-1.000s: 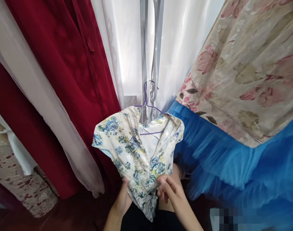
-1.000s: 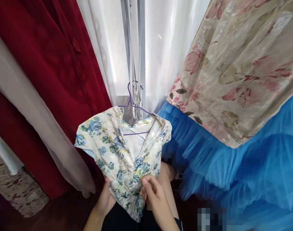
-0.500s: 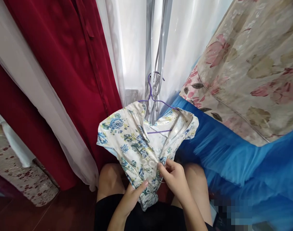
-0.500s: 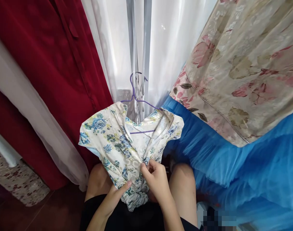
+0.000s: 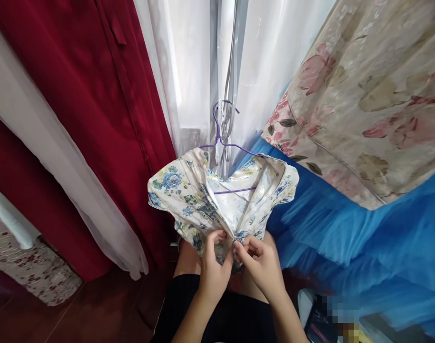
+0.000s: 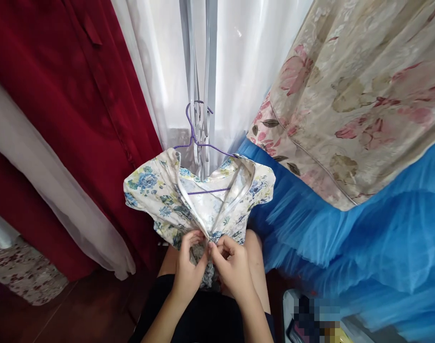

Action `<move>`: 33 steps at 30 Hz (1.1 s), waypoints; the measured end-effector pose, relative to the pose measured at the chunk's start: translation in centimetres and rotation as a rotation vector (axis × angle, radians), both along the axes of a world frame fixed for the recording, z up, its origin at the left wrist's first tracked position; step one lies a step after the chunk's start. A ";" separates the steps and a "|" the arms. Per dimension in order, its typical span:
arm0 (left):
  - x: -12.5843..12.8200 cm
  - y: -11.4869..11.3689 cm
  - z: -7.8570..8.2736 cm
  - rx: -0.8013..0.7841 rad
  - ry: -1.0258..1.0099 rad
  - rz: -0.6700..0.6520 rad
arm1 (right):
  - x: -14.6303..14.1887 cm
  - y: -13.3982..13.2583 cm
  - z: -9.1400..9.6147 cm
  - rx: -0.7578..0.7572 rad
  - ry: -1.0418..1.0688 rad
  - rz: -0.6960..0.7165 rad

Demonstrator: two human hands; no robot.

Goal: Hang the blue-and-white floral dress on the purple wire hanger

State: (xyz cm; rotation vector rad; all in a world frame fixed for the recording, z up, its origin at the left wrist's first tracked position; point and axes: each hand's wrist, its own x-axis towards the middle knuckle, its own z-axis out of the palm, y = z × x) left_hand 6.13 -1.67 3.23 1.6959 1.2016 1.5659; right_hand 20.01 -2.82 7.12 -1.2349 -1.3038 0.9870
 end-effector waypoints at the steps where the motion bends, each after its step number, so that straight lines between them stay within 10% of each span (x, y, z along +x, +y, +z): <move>1: 0.4 0.4 0.3 -0.021 0.002 -0.021 | 0.1 0.0 -0.1 0.012 0.007 0.004; 11: 1.5 0.3 0.2 -0.047 -0.089 -0.102 | -0.5 0.3 -1.7 0.139 0.164 -0.251; 25: 0.2 -0.1 0.1 -0.044 -0.115 -0.069 | -0.8 0.5 -0.1 0.009 -0.156 0.071; 33: 0.3 -0.2 -0.1 0.058 -0.029 -0.027 | -0.2 2.5 3.4 -0.236 0.288 0.240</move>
